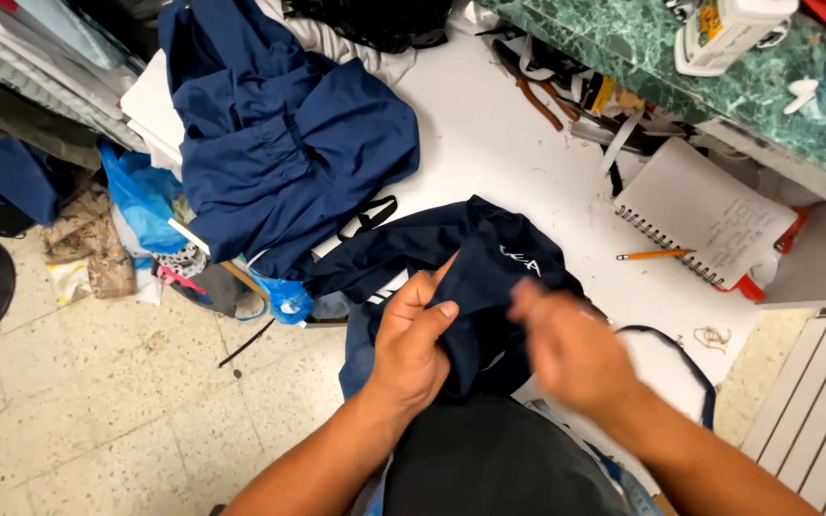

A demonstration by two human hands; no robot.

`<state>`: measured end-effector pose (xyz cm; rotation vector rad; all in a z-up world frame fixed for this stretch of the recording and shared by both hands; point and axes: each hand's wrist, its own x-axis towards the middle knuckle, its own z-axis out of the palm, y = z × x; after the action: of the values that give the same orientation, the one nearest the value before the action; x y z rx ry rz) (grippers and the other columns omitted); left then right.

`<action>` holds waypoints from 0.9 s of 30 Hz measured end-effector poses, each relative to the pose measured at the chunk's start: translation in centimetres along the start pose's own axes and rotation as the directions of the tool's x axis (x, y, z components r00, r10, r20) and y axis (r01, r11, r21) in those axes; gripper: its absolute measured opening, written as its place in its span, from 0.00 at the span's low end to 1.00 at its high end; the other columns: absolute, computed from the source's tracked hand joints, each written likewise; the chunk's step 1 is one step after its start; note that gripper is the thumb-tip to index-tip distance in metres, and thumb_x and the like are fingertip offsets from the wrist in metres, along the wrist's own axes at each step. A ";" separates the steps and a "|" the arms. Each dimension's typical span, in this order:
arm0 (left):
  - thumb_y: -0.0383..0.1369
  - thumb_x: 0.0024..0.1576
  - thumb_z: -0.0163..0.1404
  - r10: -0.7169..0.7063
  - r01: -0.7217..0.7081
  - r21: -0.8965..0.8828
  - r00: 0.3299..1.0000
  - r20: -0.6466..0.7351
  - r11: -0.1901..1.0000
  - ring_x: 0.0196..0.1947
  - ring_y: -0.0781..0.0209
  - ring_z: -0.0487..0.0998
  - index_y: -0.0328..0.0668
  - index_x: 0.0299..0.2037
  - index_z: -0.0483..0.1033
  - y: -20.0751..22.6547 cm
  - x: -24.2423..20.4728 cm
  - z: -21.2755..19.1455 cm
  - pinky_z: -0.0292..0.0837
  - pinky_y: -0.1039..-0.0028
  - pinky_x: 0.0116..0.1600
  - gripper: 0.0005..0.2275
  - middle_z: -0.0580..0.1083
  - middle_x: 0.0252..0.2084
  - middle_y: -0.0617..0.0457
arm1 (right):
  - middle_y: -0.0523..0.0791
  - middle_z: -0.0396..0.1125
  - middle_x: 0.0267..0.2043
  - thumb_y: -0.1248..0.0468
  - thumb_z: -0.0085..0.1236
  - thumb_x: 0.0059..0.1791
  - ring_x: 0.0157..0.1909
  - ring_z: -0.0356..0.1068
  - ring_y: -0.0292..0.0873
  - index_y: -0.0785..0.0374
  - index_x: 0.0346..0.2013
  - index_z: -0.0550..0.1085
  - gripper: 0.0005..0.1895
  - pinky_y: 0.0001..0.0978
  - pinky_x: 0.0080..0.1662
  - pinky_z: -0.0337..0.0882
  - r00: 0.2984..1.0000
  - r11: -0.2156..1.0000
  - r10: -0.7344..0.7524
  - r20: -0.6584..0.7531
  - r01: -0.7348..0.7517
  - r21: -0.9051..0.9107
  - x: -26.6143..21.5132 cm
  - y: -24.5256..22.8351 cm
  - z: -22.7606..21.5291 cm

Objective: Inspecting a blue garment and using a small tool to remove loose threads or labels.

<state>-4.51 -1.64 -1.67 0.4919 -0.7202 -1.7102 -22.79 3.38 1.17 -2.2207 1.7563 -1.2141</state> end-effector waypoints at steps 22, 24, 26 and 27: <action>0.18 0.52 0.46 0.013 0.012 -0.171 0.989 0.147 0.985 0.30 0.64 0.65 0.48 0.22 0.53 -1.6 0.0 -2.5 0.59 0.80 0.32 0.15 0.72 0.63 0.34 | 0.47 0.77 0.38 0.68 0.46 0.54 0.42 0.76 0.55 0.67 0.58 0.75 0.19 0.51 0.45 0.75 0.974 0.967 0.226 0.021 -0.221 -0.123 0.2 4.4 2.5; 0.18 0.52 0.46 0.024 0.005 -0.187 0.988 0.149 0.982 0.29 0.64 0.65 0.48 0.22 0.53 -0.8 -0.1 -1.4 0.58 0.79 0.32 0.15 0.72 0.61 0.32 | 0.41 0.77 0.37 0.68 0.49 0.55 0.40 0.76 0.49 0.64 0.56 0.77 0.16 0.44 0.44 0.75 0.982 0.975 0.181 -0.053 -0.186 -0.124 0.4 4.4 1.6; 0.18 0.51 0.47 0.020 0.009 -0.197 0.990 0.142 0.980 0.29 0.64 0.64 0.48 0.22 0.52 -1.0 -0.5 -1.8 0.57 0.79 0.31 0.16 0.72 0.60 0.30 | 0.36 0.77 0.36 0.68 0.52 0.56 0.38 0.76 0.43 0.62 0.54 0.78 0.14 0.37 0.43 0.75 0.981 0.979 0.150 -0.119 -0.164 -0.120 -0.1 2.2 2.0; 0.19 0.51 0.47 0.020 0.006 -0.174 0.989 0.145 0.985 0.28 0.62 0.63 0.48 0.23 0.53 -1.8 -0.5 -2.8 0.57 0.78 0.31 0.15 0.73 0.51 0.33 | 0.35 0.77 0.35 0.69 0.54 0.52 0.36 0.77 0.41 0.61 0.51 0.81 0.14 0.33 0.42 0.76 0.989 0.997 0.065 -0.131 -0.071 -0.040 -0.7 0.1 2.7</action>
<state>-3.86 -1.47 -4.93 0.2441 -0.6673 -1.7972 -21.25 2.85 -1.15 -2.1302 1.9075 -1.3450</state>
